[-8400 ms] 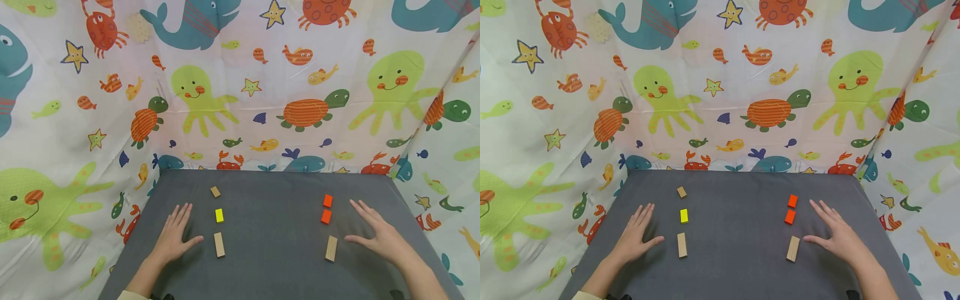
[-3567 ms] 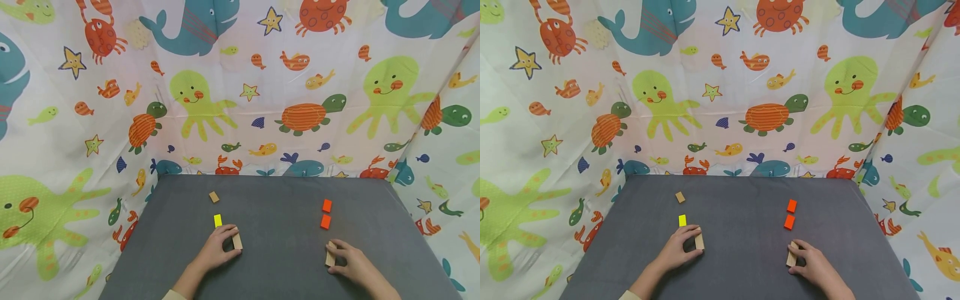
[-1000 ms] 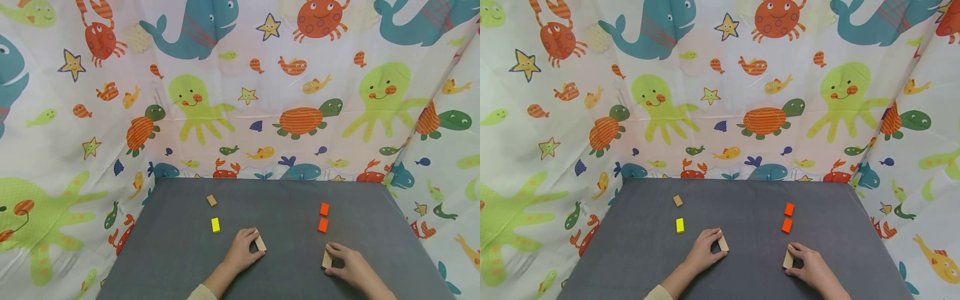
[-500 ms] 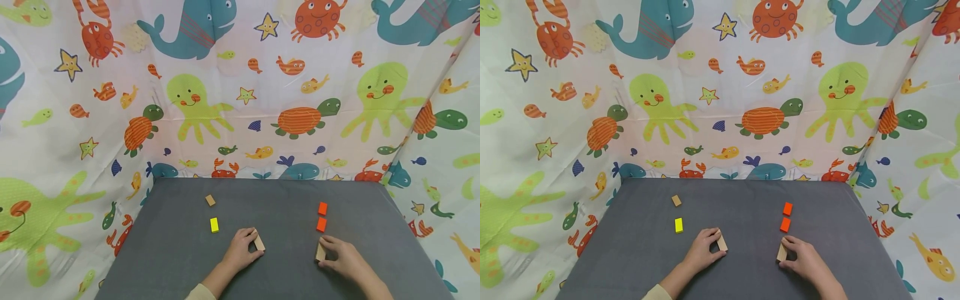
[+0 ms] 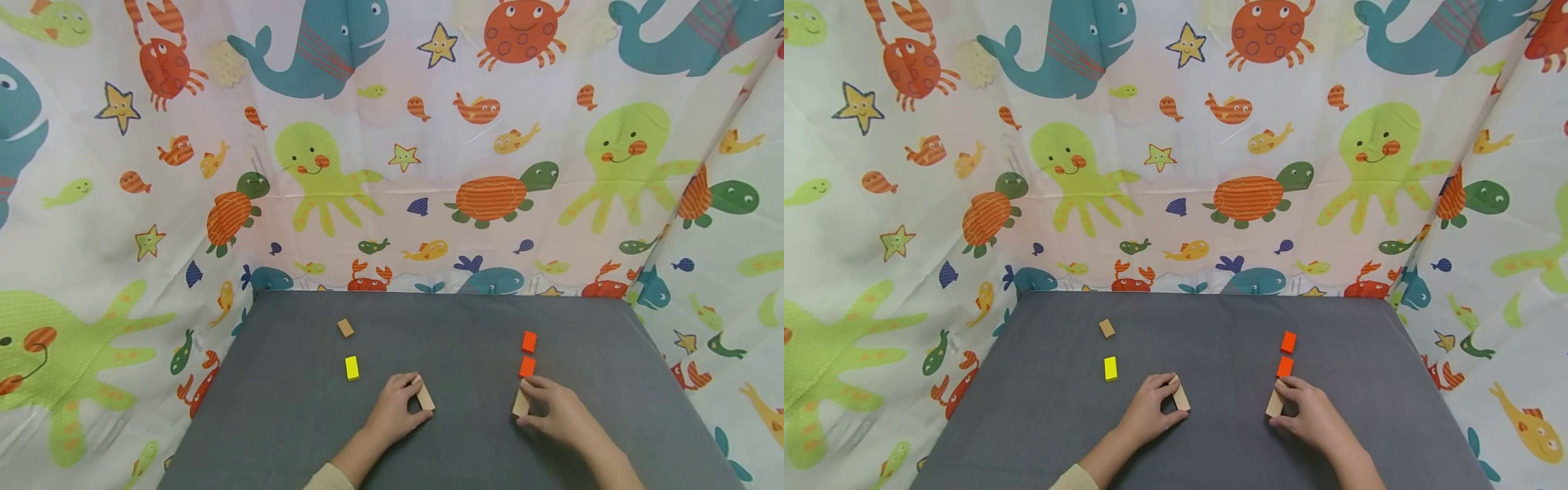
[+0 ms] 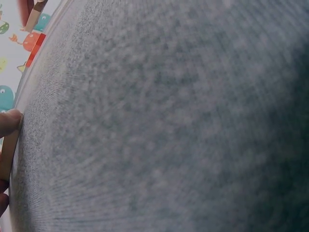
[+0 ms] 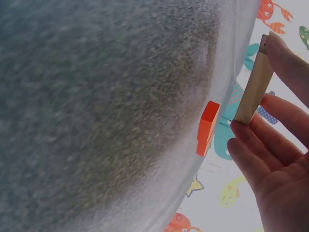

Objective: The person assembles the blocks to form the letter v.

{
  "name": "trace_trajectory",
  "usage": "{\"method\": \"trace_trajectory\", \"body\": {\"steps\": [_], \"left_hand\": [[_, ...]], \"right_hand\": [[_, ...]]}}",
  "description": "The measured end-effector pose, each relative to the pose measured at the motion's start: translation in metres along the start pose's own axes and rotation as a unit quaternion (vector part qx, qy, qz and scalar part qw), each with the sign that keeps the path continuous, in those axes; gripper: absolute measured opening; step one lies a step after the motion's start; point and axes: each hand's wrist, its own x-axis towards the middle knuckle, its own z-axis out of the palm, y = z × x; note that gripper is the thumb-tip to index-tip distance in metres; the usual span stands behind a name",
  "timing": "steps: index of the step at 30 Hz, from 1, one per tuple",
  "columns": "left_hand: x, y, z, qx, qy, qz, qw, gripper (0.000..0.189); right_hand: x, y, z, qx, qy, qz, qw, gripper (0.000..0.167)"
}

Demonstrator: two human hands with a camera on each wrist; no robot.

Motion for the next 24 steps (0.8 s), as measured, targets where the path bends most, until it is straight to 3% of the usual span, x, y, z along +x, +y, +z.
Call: {"method": "trace_trajectory", "body": {"steps": [16, 24], "left_hand": [[0.002, 0.0, 0.0, -0.004, -0.015, -0.009, 0.9998, 0.066], [0.003, -0.002, 0.002, 0.001, -0.012, -0.012, 0.9998, 0.067]], "right_hand": [[0.012, -0.015, 0.002, 0.014, 0.021, -0.02, 0.9995, 0.072], [0.02, -0.02, 0.009, 0.012, 0.057, -0.054, 0.9968, 0.07]]}}
